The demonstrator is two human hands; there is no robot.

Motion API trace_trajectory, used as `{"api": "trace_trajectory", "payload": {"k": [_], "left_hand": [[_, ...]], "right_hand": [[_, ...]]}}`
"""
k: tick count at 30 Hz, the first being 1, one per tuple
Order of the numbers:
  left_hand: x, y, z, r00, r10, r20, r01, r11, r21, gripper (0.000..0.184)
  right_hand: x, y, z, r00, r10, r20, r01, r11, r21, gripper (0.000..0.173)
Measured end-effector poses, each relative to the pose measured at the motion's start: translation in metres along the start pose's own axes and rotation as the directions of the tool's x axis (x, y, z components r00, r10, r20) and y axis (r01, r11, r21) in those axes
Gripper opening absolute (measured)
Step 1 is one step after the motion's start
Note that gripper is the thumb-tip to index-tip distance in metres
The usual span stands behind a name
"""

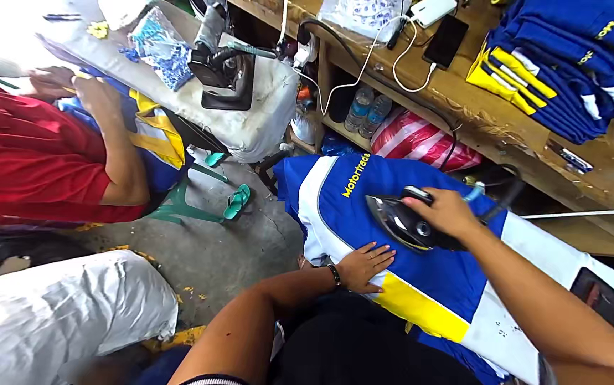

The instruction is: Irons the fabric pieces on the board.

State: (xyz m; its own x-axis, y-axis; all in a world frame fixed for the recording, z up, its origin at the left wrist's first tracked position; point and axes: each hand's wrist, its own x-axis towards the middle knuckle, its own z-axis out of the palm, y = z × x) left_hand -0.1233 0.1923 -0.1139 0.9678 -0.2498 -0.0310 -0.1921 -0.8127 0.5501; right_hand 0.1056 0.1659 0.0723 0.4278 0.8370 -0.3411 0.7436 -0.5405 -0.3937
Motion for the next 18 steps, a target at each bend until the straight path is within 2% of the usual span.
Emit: {"api": "trace_trajectory", "payload": {"k": [2, 6, 9, 13, 16, 18], "left_hand": [[0.001, 0.001, -0.002, 1.000, -0.004, 0.017, 0.004, 1.000, -0.025, 0.092], [0.003, 0.000, -0.006, 0.996, -0.001, 0.086, 0.005, 0.999, -0.051, 0.100], [0.005, 0.000, -0.010, 0.991, -0.005, 0.134, 0.013, 0.998, -0.062, 0.104], [0.007, 0.000, -0.013, 0.985, 0.009, 0.171, 0.006, 0.996, -0.089, 0.104], [0.010, -0.001, -0.014, 0.977, 0.012, 0.213, 0.014, 0.993, -0.120, 0.109], [0.010, -0.001, -0.016, 0.974, 0.022, 0.225, 0.007, 0.992, -0.127, 0.110]], "right_hand": [[0.029, -0.044, 0.022, 0.997, -0.060, 0.047, 0.065, 0.992, -0.112, 0.057], [0.081, -0.120, 0.045, 0.978, -0.106, 0.181, 0.145, 0.966, -0.214, 0.067], [0.123, -0.156, 0.047, 0.982, -0.118, 0.148, 0.150, 0.962, -0.229, 0.072], [0.153, -0.175, 0.041, 0.979, -0.112, 0.172, 0.147, 0.967, -0.208, 0.075], [0.129, -0.168, 0.046, 0.961, -0.155, 0.228, 0.205, 0.955, -0.215, 0.069], [0.103, -0.158, 0.062, 0.962, -0.192, 0.193, 0.235, 0.945, -0.228, 0.063]]}}
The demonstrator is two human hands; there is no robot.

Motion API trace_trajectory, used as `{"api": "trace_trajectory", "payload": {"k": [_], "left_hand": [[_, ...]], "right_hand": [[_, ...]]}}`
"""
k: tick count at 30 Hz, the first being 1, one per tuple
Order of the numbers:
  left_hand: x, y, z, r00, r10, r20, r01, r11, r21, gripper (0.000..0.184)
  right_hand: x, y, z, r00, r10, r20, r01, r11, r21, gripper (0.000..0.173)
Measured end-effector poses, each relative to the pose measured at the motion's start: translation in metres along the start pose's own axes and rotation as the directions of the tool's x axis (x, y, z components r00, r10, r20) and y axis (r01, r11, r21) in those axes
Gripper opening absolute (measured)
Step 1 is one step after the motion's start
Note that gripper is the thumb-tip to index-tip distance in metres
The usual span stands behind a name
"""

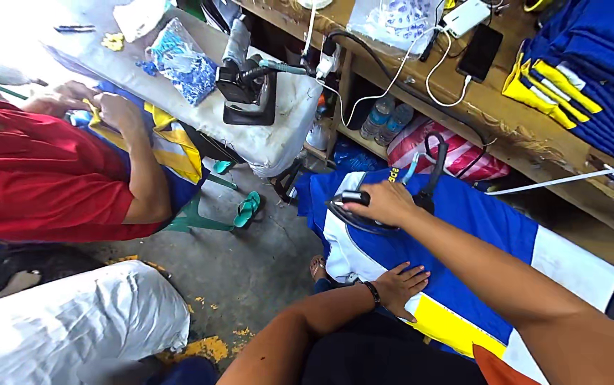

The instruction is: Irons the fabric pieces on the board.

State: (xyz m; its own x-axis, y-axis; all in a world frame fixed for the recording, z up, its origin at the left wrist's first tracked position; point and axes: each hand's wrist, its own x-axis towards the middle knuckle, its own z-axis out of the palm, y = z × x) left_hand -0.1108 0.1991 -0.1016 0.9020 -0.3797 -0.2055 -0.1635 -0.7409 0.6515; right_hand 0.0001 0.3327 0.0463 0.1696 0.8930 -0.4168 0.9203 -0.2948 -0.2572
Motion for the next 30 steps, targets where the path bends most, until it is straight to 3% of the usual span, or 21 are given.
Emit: {"api": "trace_trajectory", "payload": {"k": [4, 10, 13, 16, 20, 23, 26, 30], "left_hand": [[-0.001, 0.002, -0.008, 0.998, 0.005, 0.064, -0.004, 1.000, -0.010, 0.111], [-0.005, 0.003, -0.009, 0.998, 0.004, 0.062, -0.003, 1.000, -0.018, 0.106], [-0.004, 0.003, -0.009, 0.999, 0.001, 0.049, 0.001, 1.000, -0.028, 0.103], [-0.002, 0.000, -0.008, 0.997, 0.006, 0.074, -0.004, 1.000, -0.024, 0.104], [-0.001, 0.000, -0.009, 0.995, 0.011, 0.100, -0.011, 1.000, 0.006, 0.107], [-0.001, 0.001, -0.012, 0.994, 0.011, 0.107, -0.012, 1.000, 0.011, 0.110], [-0.001, 0.001, -0.011, 0.994, 0.013, 0.107, -0.015, 1.000, 0.024, 0.113], [-0.003, 0.000, -0.010, 0.994, 0.015, 0.109, -0.019, 0.999, 0.037, 0.111]], "right_hand": [[0.001, -0.013, 0.000, 0.996, 0.086, 0.004, -0.086, 0.996, -0.022, 0.066], [0.084, -0.024, -0.039, 0.971, 0.221, -0.086, -0.216, 0.974, 0.070, 0.078], [0.098, -0.020, -0.050, 0.972, 0.223, -0.069, -0.217, 0.972, 0.085, 0.079], [0.078, -0.019, -0.043, 0.982, 0.187, -0.022, -0.184, 0.979, 0.085, 0.077], [0.015, -0.010, -0.014, 0.978, 0.210, 0.009, -0.210, 0.975, 0.075, 0.070], [-0.026, 0.008, 0.018, 0.973, 0.195, -0.124, -0.195, 0.981, 0.015, 0.064], [-0.028, 0.018, 0.011, 0.963, 0.256, -0.087, -0.257, 0.966, 0.000, 0.069], [0.012, 0.036, -0.019, 0.898, 0.423, -0.119, -0.413, 0.905, 0.100, 0.079]]}}
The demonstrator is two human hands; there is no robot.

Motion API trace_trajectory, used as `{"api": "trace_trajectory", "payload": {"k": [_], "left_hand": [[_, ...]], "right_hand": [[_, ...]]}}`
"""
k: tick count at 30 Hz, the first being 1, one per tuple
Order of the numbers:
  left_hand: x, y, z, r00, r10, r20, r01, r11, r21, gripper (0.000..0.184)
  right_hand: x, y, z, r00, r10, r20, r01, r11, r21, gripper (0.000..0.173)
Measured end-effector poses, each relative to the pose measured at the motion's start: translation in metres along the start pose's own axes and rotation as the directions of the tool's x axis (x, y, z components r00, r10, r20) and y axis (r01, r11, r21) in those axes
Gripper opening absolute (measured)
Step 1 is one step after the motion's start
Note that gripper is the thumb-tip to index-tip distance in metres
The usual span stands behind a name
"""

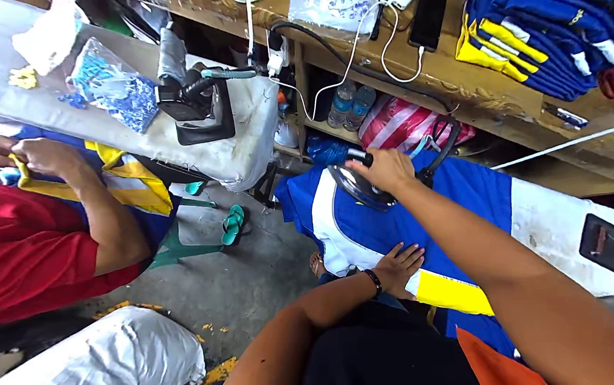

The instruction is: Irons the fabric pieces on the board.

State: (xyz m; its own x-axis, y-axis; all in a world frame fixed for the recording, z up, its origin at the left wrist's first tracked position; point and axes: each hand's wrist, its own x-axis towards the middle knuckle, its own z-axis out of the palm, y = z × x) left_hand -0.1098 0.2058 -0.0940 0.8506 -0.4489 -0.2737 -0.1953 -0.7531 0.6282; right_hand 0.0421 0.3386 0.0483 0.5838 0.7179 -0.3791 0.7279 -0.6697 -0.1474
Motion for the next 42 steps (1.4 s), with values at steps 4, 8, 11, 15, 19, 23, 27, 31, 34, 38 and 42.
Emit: {"api": "trace_trajectory", "payload": {"k": [4, 8, 11, 15, 19, 23, 27, 31, 34, 38, 42], "left_hand": [[-0.001, 0.000, 0.004, 0.999, 0.003, -0.036, -0.003, 1.000, 0.010, 0.109], [-0.001, -0.001, -0.002, 1.000, 0.002, 0.008, -0.002, 1.000, 0.002, 0.107], [-0.002, 0.003, -0.009, 0.998, -0.015, 0.057, 0.017, 1.000, -0.019, 0.108], [-0.003, 0.003, -0.012, 0.997, -0.015, 0.075, 0.015, 1.000, -0.008, 0.109], [-0.003, 0.001, -0.006, 0.999, -0.002, 0.047, 0.003, 1.000, -0.002, 0.108], [-0.010, 0.001, -0.017, 1.000, 0.026, -0.009, -0.028, 0.982, -0.186, 0.086], [-0.051, 0.000, -0.052, 0.973, 0.050, -0.226, -0.143, 0.899, -0.414, 0.047], [-0.130, -0.032, -0.086, 0.813, -0.259, -0.522, -0.181, 0.740, -0.648, 0.027], [-0.189, -0.074, -0.086, 0.522, -0.684, -0.510, -0.037, 0.580, -0.814, 0.030], [-0.232, -0.111, -0.074, 0.090, -0.910, -0.405, -0.062, 0.401, -0.914, 0.036], [-0.231, -0.111, -0.082, -0.012, -0.920, -0.393, -0.112, 0.391, -0.913, 0.034]], "right_hand": [[0.028, 0.007, -0.012, 0.998, 0.064, -0.016, -0.062, 0.995, 0.078, 0.082], [-0.011, 0.011, -0.002, 0.997, -0.043, 0.066, 0.039, 0.997, 0.069, 0.073], [-0.058, 0.019, 0.028, 0.988, -0.150, 0.024, 0.150, 0.989, 0.004, 0.064], [-0.065, 0.021, 0.034, 0.989, -0.151, 0.010, 0.151, 0.987, -0.046, 0.067], [-0.013, 0.012, 0.004, 1.000, -0.016, 0.008, 0.016, 1.000, 0.015, 0.076], [0.033, 0.017, -0.017, 0.998, 0.064, -0.027, -0.061, 0.993, 0.098, 0.080], [0.015, 0.025, -0.014, 0.999, -0.032, 0.034, 0.027, 0.991, 0.130, 0.077], [-0.048, 0.038, 0.011, 0.972, -0.196, 0.129, 0.187, 0.979, 0.076, 0.067], [-0.096, 0.051, 0.040, 0.940, -0.333, 0.074, 0.332, 0.943, 0.026, 0.061], [-0.105, 0.047, 0.050, 0.942, -0.332, 0.053, 0.334, 0.942, -0.027, 0.068], [-0.078, 0.009, 0.029, 0.943, -0.310, 0.119, 0.310, 0.951, 0.020, 0.072]]}}
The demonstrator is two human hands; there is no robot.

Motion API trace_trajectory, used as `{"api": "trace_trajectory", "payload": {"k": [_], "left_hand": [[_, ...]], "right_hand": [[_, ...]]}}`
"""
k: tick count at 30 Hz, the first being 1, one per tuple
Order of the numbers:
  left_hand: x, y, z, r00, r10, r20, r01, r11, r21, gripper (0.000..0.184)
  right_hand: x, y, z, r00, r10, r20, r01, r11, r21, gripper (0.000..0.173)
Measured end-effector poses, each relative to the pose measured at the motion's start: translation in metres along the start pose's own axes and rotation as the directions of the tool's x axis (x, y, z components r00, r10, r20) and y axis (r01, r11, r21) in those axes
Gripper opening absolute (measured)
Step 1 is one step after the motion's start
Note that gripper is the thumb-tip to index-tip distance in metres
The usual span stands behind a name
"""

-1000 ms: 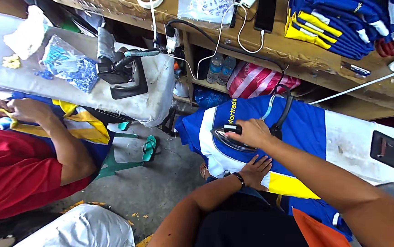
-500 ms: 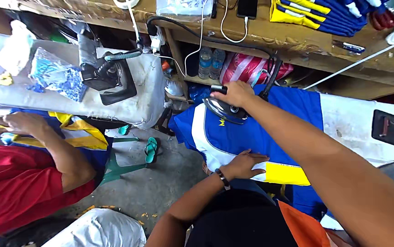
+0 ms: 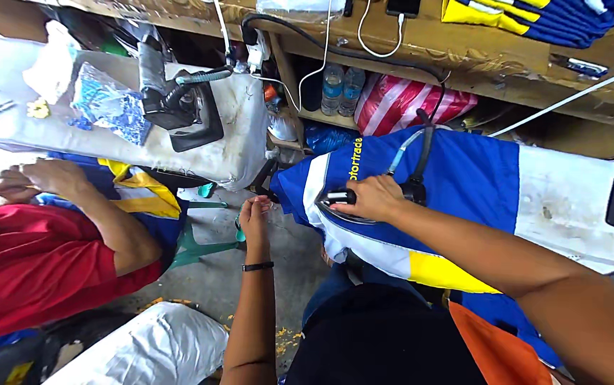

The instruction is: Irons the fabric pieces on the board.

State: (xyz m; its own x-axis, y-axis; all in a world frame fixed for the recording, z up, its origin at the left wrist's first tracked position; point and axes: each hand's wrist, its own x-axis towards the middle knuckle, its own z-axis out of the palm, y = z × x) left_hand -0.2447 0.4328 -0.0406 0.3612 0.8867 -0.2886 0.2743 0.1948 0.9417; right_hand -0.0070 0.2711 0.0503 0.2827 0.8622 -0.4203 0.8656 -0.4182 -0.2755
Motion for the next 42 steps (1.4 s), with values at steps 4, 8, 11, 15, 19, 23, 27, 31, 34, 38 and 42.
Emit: {"api": "trace_trajectory", "payload": {"k": [4, 8, 11, 15, 19, 23, 27, 31, 34, 38, 42], "left_hand": [[-0.008, 0.015, 0.017, 0.996, 0.074, 0.045, -0.074, 0.997, -0.007, 0.036], [-0.010, 0.012, 0.008, 0.995, 0.070, 0.075, -0.072, 0.997, 0.019, 0.035], [-0.009, -0.010, -0.018, 1.000, -0.029, 0.009, 0.029, 0.999, 0.032, 0.036], [-0.010, -0.020, -0.024, 0.975, -0.207, -0.076, 0.213, 0.975, 0.070, 0.037], [0.000, -0.029, 0.008, 0.976, -0.194, 0.101, 0.178, 0.972, 0.151, 0.052], [0.032, -0.028, 0.052, 0.966, -0.216, 0.141, 0.181, 0.957, 0.227, 0.054], [0.054, -0.031, 0.052, 0.986, -0.144, 0.088, 0.095, 0.905, 0.415, 0.041], [0.060, -0.022, 0.036, 0.994, -0.104, 0.034, 0.074, 0.870, 0.488, 0.037], [0.061, -0.021, 0.036, 0.994, -0.111, -0.003, 0.099, 0.874, 0.475, 0.036], [0.064, -0.031, 0.036, 0.991, -0.119, -0.065, 0.136, 0.890, 0.435, 0.036], [0.060, -0.026, 0.031, 0.987, -0.136, -0.084, 0.159, 0.890, 0.428, 0.037]], "right_hand": [[0.039, -0.025, -0.016, 0.999, -0.028, 0.042, 0.027, 0.999, 0.018, 0.072], [0.032, -0.019, -0.014, 0.995, -0.068, 0.067, 0.068, 0.998, 0.013, 0.071], [0.008, -0.006, -0.002, 0.995, -0.086, 0.050, 0.086, 0.996, -0.008, 0.070], [0.005, 0.002, -0.004, 0.999, -0.034, 0.004, 0.034, 0.999, -0.023, 0.072], [0.041, 0.004, -0.025, 0.986, 0.154, -0.066, -0.150, 0.986, 0.073, 0.077], [0.058, 0.010, -0.041, 0.973, 0.222, -0.059, -0.213, 0.968, 0.135, 0.078], [0.034, 0.013, -0.031, 0.995, 0.101, 0.011, -0.101, 0.992, 0.078, 0.070], [-0.012, 0.023, 0.004, 0.999, -0.044, 0.023, 0.045, 0.999, -0.009, 0.064], [-0.029, 0.027, 0.025, 0.994, -0.058, -0.092, 0.052, 0.996, -0.068, 0.064], [-0.009, 0.007, 0.003, 1.000, 0.008, 0.015, -0.008, 1.000, -0.005, 0.071], [0.036, -0.021, -0.015, 0.999, 0.033, -0.010, -0.032, 0.997, 0.066, 0.072]]}}
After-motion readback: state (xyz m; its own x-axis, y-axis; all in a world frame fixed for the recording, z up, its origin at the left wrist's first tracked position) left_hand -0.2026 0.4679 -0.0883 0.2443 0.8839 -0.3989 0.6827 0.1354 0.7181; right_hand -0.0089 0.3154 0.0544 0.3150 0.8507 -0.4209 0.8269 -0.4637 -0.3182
